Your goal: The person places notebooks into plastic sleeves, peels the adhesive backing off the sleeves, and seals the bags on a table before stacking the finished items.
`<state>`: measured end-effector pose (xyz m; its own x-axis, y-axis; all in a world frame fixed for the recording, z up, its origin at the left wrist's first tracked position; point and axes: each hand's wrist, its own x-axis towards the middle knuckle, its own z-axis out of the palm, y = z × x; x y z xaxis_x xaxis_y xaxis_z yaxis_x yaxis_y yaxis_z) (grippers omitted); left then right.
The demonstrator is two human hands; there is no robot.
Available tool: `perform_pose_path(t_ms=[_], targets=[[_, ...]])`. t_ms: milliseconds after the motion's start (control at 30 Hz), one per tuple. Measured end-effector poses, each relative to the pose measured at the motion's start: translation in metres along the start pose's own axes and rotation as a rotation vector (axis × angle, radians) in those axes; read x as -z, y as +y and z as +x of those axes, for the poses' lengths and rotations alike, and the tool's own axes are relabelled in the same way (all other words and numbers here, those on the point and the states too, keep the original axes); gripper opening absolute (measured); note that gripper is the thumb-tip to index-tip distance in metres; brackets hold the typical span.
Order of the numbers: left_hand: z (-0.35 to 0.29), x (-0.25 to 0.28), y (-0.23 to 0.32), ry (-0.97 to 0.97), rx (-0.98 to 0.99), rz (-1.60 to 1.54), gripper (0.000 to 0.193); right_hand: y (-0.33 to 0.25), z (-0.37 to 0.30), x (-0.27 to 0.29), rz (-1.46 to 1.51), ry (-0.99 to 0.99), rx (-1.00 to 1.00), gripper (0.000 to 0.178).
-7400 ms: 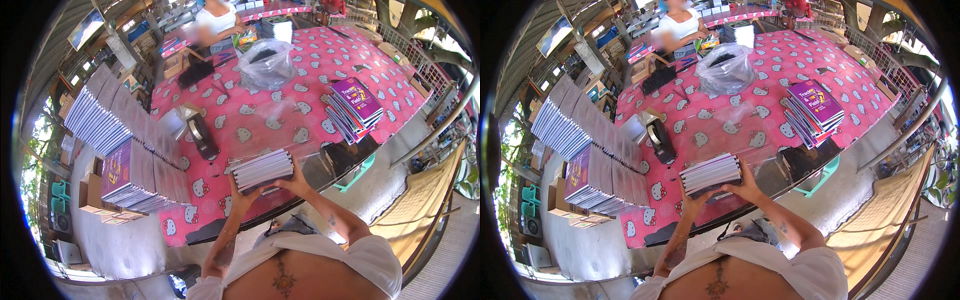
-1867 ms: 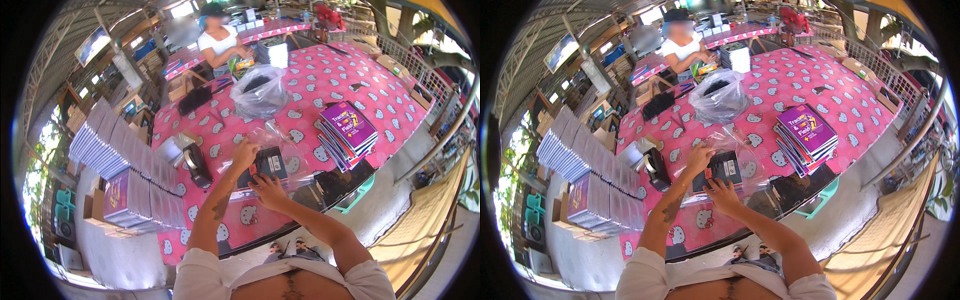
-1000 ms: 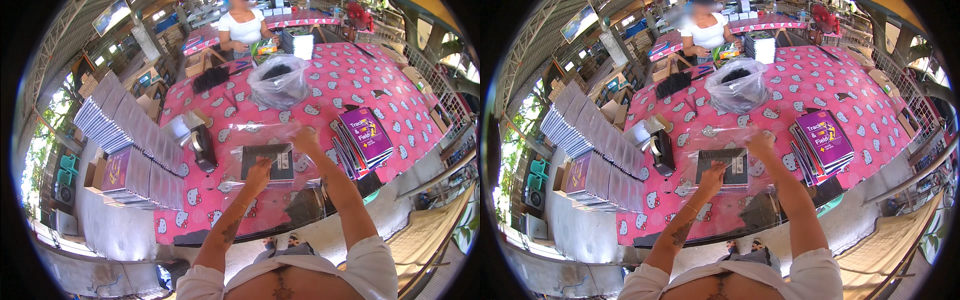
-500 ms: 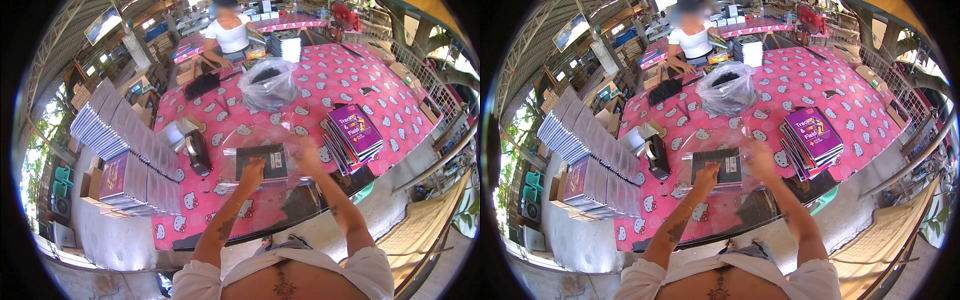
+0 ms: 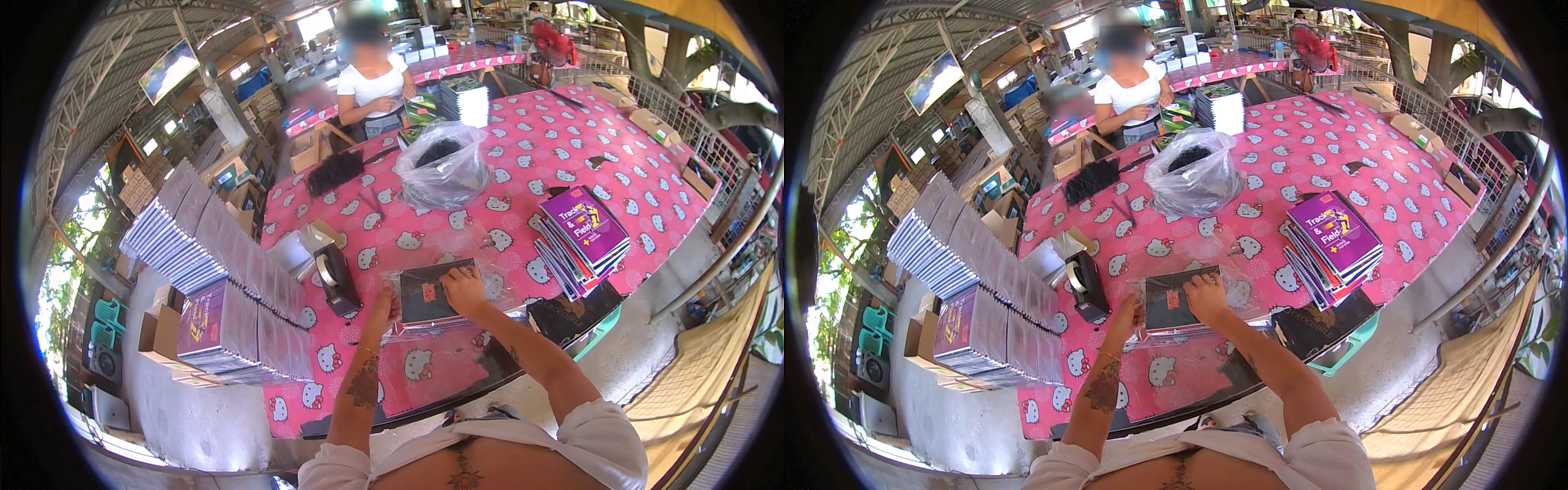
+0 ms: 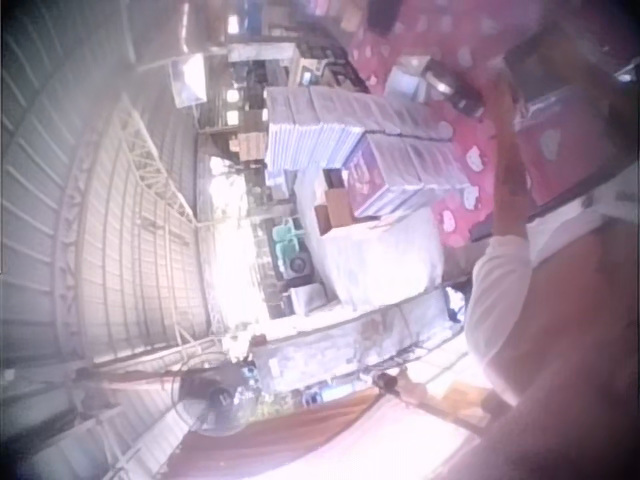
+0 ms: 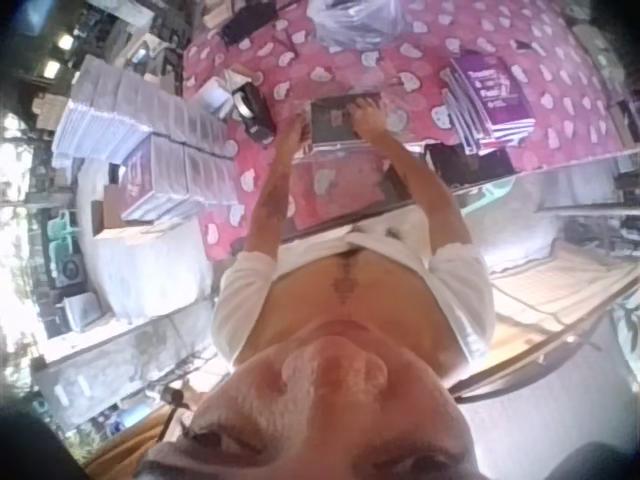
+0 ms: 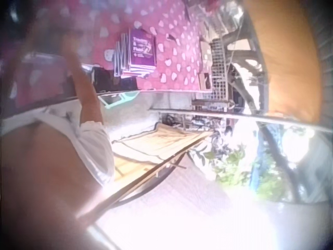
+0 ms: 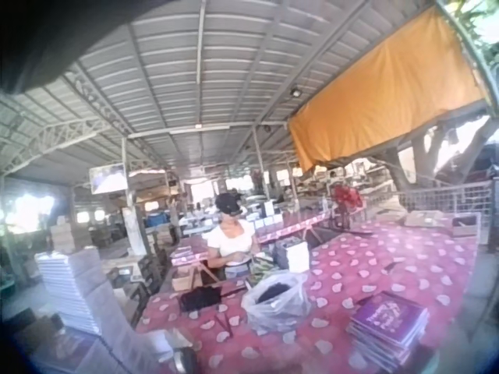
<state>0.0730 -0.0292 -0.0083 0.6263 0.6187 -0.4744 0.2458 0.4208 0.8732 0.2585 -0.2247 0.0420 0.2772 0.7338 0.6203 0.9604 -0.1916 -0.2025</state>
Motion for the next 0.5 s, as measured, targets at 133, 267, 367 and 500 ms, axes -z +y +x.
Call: perform_pose_path(t_ms=[133, 267, 367, 500], targets=[[0.005, -0.003, -0.008, -0.043, -0.08, -0.103, 0.06, 0.004, -0.006, 0.007, -0.023, 0.011, -0.039, 0.012], [0.002, -0.008, -0.003, -0.043, -0.032, -0.211, 0.058, 0.008, -0.012, 0.008, -0.033, -0.007, -0.039, 0.013], [0.002, -0.013, -0.002, -0.036, -0.038, -0.203, 0.056, 0.01, -0.015, 0.008, -0.034, -0.006, -0.049, 0.014], [-0.004, 0.016, -0.004, -0.046, -0.112, -0.113, 0.059, -0.008, -0.007, 0.01, 0.058, 0.032, -0.024, 0.015]])
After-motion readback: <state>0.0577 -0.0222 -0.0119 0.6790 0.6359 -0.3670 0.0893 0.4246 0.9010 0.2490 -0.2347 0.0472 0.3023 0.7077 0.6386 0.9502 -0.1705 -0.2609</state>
